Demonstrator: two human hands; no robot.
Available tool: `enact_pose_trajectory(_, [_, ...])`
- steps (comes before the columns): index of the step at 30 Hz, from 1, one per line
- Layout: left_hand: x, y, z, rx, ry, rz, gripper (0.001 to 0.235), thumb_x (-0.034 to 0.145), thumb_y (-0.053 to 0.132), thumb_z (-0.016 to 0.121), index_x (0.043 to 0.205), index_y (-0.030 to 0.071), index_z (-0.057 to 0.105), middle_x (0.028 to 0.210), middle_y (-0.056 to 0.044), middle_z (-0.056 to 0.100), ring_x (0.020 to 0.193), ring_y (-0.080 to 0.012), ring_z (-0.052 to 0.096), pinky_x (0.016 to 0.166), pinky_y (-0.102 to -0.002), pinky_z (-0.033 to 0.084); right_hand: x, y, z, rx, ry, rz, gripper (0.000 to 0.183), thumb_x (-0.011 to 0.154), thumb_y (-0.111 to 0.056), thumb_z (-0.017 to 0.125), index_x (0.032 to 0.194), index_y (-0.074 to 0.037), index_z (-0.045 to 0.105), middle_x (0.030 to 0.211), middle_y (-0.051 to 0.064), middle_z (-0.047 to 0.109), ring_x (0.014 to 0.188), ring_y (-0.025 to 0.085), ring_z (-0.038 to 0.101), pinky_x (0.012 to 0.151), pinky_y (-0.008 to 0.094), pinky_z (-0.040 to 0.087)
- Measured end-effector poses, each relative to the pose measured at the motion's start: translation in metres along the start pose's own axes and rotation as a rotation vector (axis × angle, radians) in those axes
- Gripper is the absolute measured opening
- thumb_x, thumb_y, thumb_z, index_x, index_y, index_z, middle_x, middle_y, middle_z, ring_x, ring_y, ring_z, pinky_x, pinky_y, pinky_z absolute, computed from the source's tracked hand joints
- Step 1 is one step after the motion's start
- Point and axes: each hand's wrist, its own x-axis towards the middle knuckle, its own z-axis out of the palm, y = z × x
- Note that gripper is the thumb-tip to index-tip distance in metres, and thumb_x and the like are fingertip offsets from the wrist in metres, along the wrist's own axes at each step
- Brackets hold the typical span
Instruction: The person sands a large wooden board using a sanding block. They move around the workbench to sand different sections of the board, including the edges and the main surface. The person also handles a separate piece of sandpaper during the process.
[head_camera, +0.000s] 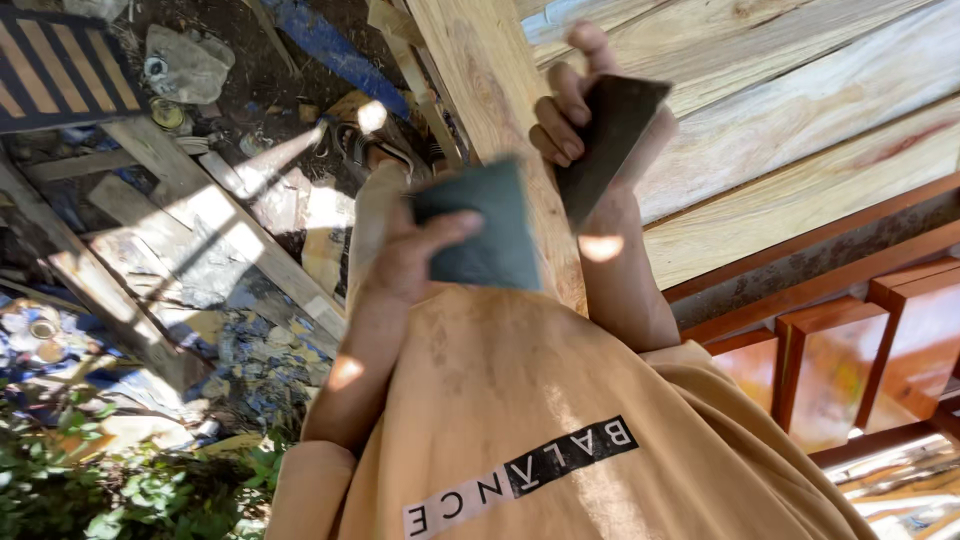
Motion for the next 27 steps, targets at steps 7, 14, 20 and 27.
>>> enact_pose_trajectory(7, [0.015,-0.025,0.036,-0.260,0.154,0.026,0.032,0.089,0.006,0.074,0.118,-0.008,0.068,0.104,-0.012,0.074,0.091,-0.0198,0.072,0.086,-0.033,0.060,-0.016,0.042,-0.005,-0.342,0.363,0.396,0.064,0.108,-0.061,0.047,0.118,0.000,0.061,0.094,0.011,0.067,0.083,0.018,0.065,0.076,0.029,0.056])
enact_pose_trajectory(14, [0.029,0.008,0.004,0.320,0.156,0.464,0.053,0.107,0.017,0.064,0.153,-0.005,0.048,0.142,-0.014,0.062,0.127,-0.0179,0.060,0.115,-0.032,0.048,-0.048,0.006,-0.016,-0.346,0.625,0.292,0.029,0.103,-0.036,0.061,0.110,-0.008,0.061,0.096,0.006,0.066,0.089,0.018,0.065,0.082,0.033,0.056])
enact_pose_trajectory(20, [0.034,-0.017,0.027,0.663,0.211,0.718,0.047,0.117,0.020,0.053,0.158,0.002,0.041,0.156,-0.017,0.051,0.141,-0.0240,0.055,0.120,-0.036,0.046,-0.056,0.022,0.018,-0.168,0.709,0.172,0.028,0.090,-0.006,0.072,0.113,-0.009,0.057,0.101,0.006,0.066,0.095,0.017,0.066,0.088,0.033,0.059])
enact_pose_trajectory(27, [0.023,-0.001,0.017,1.047,0.074,0.241,0.046,0.108,0.032,0.054,0.143,0.003,0.056,0.125,-0.022,0.071,0.110,-0.0295,0.076,0.098,-0.037,0.058,-0.064,0.018,0.000,-0.533,0.510,0.171,0.022,0.095,-0.005,0.074,0.114,-0.004,0.062,0.100,0.005,0.064,0.092,0.012,0.061,0.082,0.027,0.052])
